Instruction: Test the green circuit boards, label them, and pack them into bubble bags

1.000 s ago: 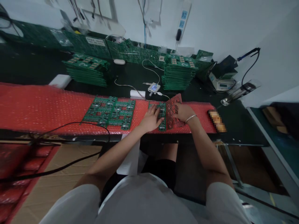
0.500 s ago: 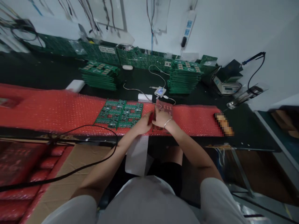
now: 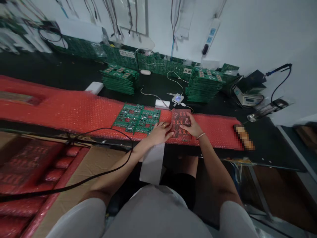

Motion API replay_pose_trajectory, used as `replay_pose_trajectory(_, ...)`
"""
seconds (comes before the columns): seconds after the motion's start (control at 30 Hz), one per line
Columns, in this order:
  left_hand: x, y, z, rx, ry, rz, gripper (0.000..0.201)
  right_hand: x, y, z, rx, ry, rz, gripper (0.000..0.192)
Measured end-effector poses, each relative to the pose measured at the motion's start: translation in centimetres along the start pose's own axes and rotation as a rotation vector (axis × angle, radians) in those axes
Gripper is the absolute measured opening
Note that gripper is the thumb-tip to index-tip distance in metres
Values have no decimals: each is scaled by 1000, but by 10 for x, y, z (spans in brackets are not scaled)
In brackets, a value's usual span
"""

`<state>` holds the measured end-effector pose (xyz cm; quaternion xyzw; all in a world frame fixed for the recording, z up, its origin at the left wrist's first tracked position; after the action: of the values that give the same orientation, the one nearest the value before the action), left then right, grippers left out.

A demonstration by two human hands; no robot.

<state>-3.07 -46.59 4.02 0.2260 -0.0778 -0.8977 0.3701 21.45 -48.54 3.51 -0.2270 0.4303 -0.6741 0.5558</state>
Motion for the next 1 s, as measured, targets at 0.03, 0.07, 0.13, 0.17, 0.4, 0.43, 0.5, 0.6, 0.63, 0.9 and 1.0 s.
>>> replay_pose_trajectory(0.03,1,-9,6,-25,-16,16,48,-3,0,-1,-45,-42,11,89)
replay_pose_trajectory(0.07,3,-20,13,-62,-29,34,47,-6,-1,-2,-56,-80,16,81)
replay_pose_trajectory(0.13,9,-41,23,-157,-50,81,51,-11,-6,0,-2,-128,9,66)
replay_pose_trajectory(0.17,13,-50,26,-199,-60,109,55,-13,-10,2,40,-141,4,62)
replay_pose_trajectory(0.4,28,-47,14,-281,-17,194,64,-19,-42,11,339,-192,98,58)
replay_pose_trajectory(0.43,26,-43,10,-282,-9,191,63,-19,-46,11,369,-200,110,57)
replay_pose_trajectory(0.5,22,-35,5,-265,-6,172,63,-19,-54,11,430,-216,116,58)
replay_pose_trajectory(0.6,14,-25,-2,-237,-5,157,62,-17,-67,9,533,-249,117,61)
replay_pose_trajectory(0.63,12,-22,-4,-233,0,166,61,-16,-71,8,577,-262,121,61)
replay_pose_trajectory(0.9,-4,-9,-13,-225,45,209,56,-19,-122,-12,954,-372,236,54)
replay_pose_trajectory(1.0,-6,-12,-8,-181,47,202,52,-20,-145,-26,1044,-420,214,45)
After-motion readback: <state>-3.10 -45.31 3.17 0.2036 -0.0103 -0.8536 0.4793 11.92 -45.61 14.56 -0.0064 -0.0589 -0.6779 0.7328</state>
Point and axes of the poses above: each hand's wrist, its own x-axis away from the middle knuckle, its own z-axis out of the back of the hand, y = z × x, the point moved 1 cm from there along -x, towards the middle knuckle, and after that the axes turned 14 degrees about y, right-handed, at the moved point
